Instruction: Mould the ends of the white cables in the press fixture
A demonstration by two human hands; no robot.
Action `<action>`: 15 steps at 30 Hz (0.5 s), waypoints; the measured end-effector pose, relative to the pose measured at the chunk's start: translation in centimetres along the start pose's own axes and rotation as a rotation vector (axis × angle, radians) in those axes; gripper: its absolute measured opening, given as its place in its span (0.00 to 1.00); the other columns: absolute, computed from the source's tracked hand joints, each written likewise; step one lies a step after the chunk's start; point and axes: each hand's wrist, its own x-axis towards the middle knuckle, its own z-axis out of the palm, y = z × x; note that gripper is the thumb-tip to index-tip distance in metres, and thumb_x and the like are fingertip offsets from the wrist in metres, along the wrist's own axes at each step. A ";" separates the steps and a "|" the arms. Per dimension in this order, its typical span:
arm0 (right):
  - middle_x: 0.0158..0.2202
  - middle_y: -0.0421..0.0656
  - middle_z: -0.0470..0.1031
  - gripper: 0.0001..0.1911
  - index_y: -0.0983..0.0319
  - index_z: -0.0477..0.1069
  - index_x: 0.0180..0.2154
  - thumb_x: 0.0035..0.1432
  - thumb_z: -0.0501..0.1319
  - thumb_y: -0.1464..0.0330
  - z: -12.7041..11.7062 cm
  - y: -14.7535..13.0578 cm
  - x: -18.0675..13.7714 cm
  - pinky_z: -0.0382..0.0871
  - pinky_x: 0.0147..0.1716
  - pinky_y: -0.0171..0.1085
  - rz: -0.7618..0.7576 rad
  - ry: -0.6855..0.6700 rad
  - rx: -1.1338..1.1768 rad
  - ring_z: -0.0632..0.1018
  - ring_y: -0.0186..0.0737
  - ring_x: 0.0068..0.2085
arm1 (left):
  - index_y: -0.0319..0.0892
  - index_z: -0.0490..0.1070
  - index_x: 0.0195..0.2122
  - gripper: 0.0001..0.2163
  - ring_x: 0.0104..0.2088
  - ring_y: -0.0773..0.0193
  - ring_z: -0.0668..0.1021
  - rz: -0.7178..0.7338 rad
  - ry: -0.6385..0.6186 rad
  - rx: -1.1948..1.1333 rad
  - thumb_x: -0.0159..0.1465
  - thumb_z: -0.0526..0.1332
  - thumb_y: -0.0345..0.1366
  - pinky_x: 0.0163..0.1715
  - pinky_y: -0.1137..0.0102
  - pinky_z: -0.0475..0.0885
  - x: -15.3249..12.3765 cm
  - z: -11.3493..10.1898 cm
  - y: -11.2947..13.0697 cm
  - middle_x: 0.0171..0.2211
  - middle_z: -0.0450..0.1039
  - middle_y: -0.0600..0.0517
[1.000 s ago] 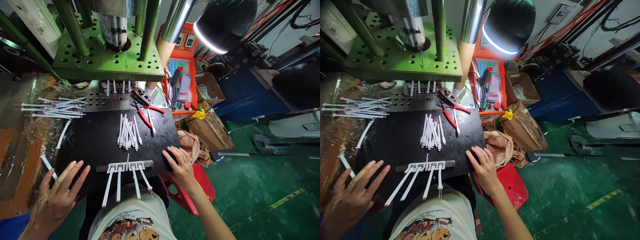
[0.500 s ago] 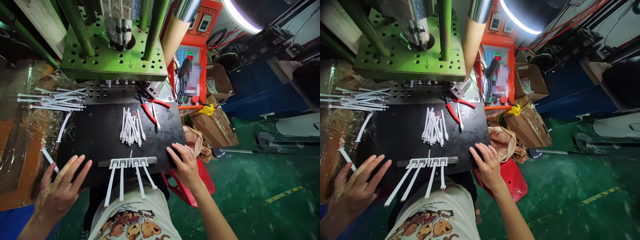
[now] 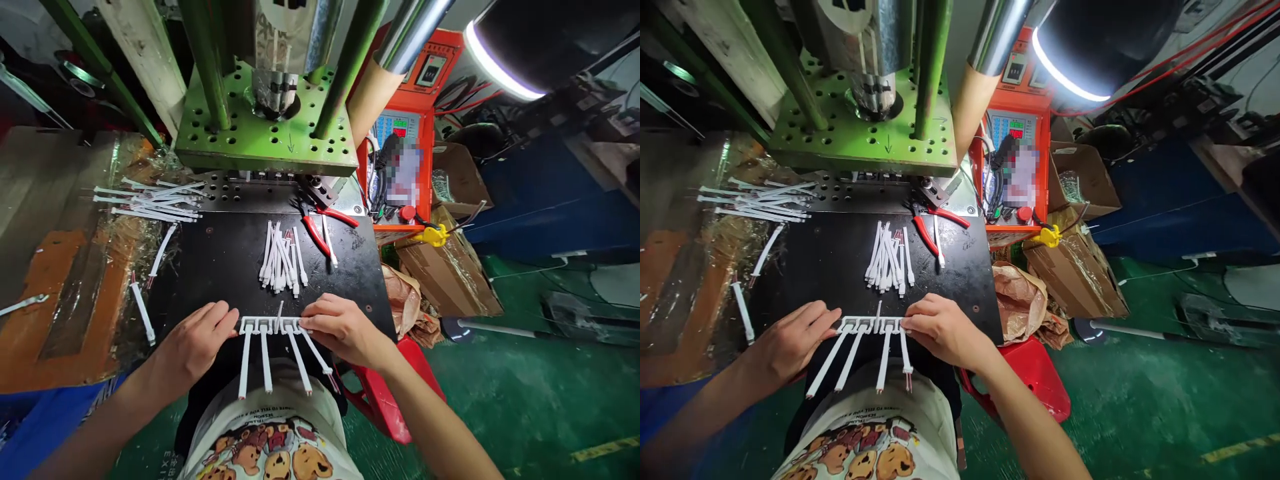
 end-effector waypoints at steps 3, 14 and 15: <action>0.37 0.43 0.78 0.09 0.62 0.76 0.38 0.67 0.57 0.75 -1.8 1.2 2.8 0.70 0.36 0.32 -0.062 -0.178 0.053 0.78 0.34 0.35 | 0.40 0.69 0.43 0.09 0.36 0.60 0.72 -0.008 -0.098 -0.074 0.69 0.51 0.24 0.36 0.65 0.68 0.5 -0.5 -0.1 0.34 0.68 0.50; 0.35 0.44 0.76 0.13 0.63 0.73 0.40 0.63 0.52 0.79 -2.3 0.5 15.5 0.67 0.35 0.31 -0.040 0.441 -0.107 0.76 0.34 0.34 | 0.40 0.71 0.49 0.11 0.41 0.58 0.77 -0.068 -0.032 -0.039 0.68 0.55 0.26 0.38 0.65 0.74 -0.6 -0.5 -0.3 0.42 0.73 0.46; 0.35 0.44 0.76 0.12 0.63 0.72 0.40 0.64 0.52 0.78 -2.6 0.4 14.9 0.67 0.35 0.31 -0.036 0.472 -0.117 0.77 0.34 0.33 | 0.41 0.71 0.50 0.10 0.42 0.58 0.78 -0.044 -0.003 -0.080 0.69 0.56 0.29 0.39 0.66 0.74 -0.5 -1.0 -0.7 0.43 0.74 0.47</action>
